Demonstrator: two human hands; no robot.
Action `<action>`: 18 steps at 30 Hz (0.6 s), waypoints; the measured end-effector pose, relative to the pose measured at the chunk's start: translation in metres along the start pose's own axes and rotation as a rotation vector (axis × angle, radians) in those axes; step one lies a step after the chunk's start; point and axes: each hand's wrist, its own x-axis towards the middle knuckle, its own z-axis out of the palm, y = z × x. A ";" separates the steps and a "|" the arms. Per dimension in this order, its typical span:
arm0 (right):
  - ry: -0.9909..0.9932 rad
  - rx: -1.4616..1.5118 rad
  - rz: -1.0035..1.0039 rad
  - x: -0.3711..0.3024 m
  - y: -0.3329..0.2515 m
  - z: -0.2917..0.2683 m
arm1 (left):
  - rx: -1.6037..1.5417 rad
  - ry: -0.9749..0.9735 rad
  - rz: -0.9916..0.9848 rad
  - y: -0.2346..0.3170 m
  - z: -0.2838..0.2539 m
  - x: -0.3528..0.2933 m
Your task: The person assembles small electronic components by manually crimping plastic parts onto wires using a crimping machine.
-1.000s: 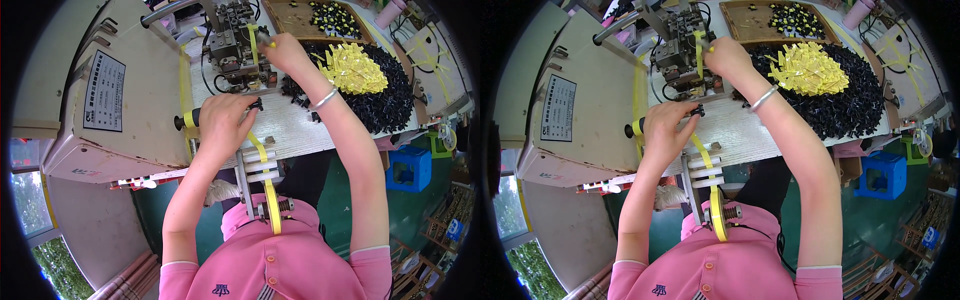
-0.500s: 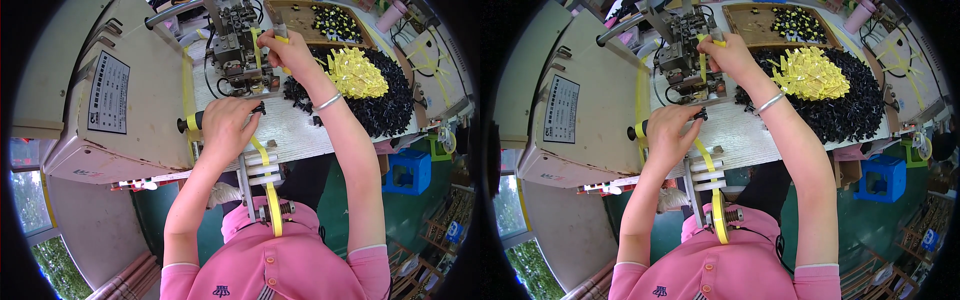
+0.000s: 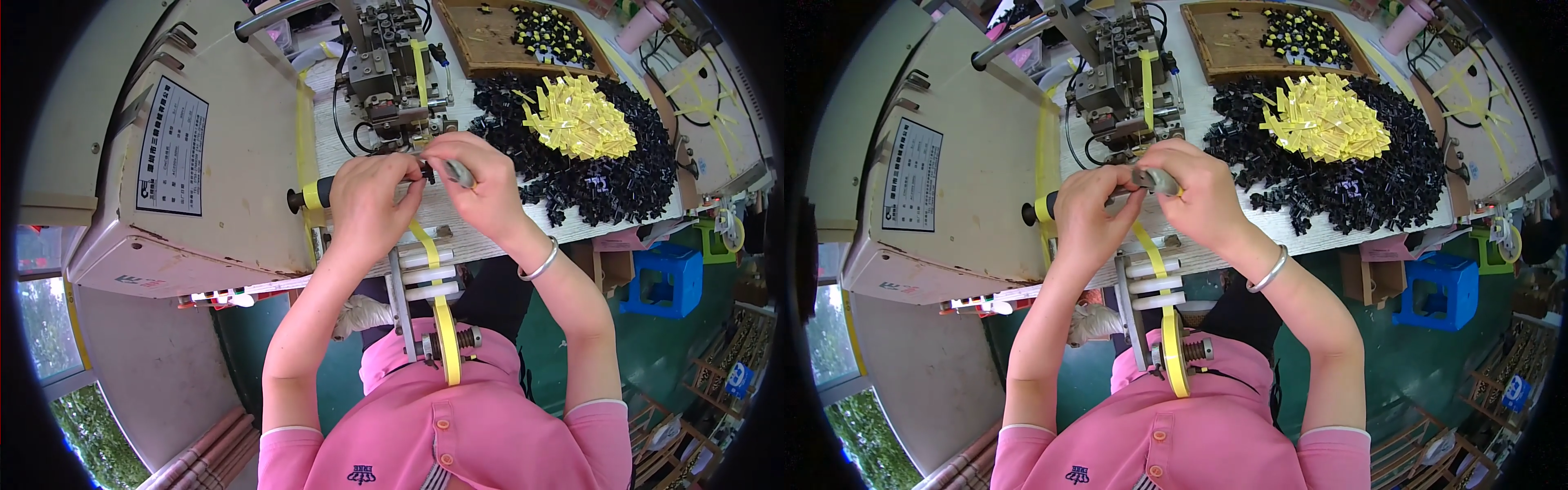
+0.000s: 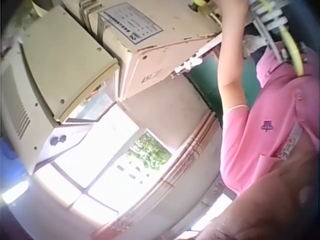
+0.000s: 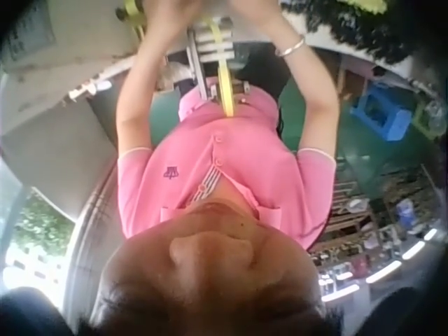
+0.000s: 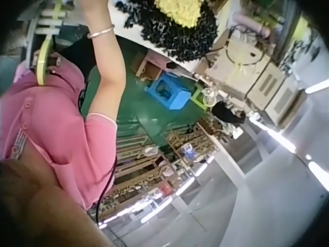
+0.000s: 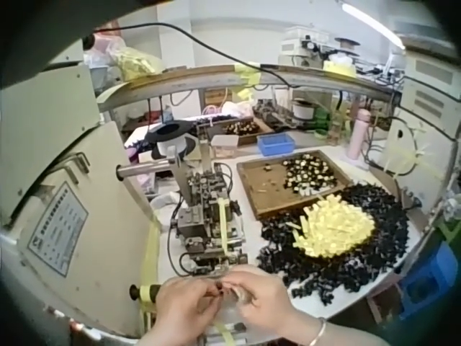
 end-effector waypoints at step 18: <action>-0.167 0.786 0.986 -0.022 0.021 0.002 | 0.019 0.021 0.005 -0.001 0.004 -0.004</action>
